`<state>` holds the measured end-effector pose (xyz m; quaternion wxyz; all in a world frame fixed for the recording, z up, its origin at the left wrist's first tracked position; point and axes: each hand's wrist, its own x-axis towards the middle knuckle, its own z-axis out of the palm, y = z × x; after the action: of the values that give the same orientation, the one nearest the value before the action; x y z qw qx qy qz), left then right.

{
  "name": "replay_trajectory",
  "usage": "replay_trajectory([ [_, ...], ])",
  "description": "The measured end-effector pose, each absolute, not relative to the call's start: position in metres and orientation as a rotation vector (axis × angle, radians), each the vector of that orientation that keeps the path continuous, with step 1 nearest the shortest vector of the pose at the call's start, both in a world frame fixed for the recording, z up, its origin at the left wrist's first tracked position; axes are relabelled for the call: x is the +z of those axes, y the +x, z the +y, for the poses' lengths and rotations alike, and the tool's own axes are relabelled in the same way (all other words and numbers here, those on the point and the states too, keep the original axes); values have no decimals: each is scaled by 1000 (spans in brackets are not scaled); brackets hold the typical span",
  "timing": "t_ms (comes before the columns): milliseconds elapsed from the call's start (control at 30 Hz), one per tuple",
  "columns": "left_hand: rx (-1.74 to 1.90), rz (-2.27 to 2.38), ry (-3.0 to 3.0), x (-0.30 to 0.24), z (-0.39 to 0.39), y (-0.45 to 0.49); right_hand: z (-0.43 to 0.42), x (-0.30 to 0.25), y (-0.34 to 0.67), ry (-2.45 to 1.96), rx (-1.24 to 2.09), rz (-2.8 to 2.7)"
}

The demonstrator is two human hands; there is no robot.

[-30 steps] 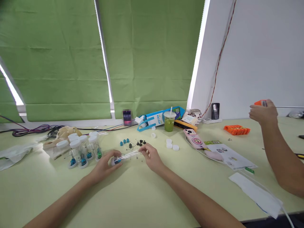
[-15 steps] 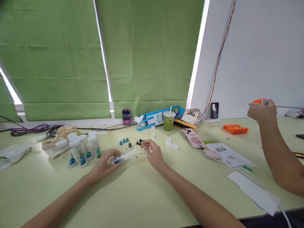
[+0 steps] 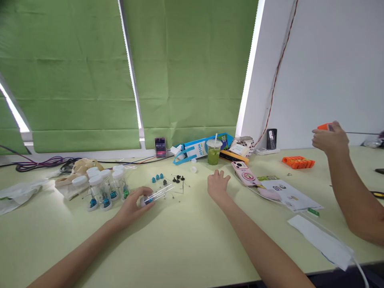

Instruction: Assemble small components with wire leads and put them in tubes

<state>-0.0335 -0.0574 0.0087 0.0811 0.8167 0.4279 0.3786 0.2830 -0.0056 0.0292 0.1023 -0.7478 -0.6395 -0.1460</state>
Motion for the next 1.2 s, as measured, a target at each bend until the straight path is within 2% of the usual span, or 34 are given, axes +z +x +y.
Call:
replay_trajectory([
  [333, 1130, 1274, 2444, 8, -58, -33, -8, 29, 276, -2085, -280, -1968],
  [733, 1066, 1215, 2430, 12, -61, -31, -34, 29, 233, -1232, 411, -2091],
  [967, 966, 1173, 2458, 17, -67, -29, -37, 26, 226, -969, 724, -2036],
  [1200, 938, 1178, 2461, 17, -67, -29, -40, 26, 224, -871, 879, -1980],
])
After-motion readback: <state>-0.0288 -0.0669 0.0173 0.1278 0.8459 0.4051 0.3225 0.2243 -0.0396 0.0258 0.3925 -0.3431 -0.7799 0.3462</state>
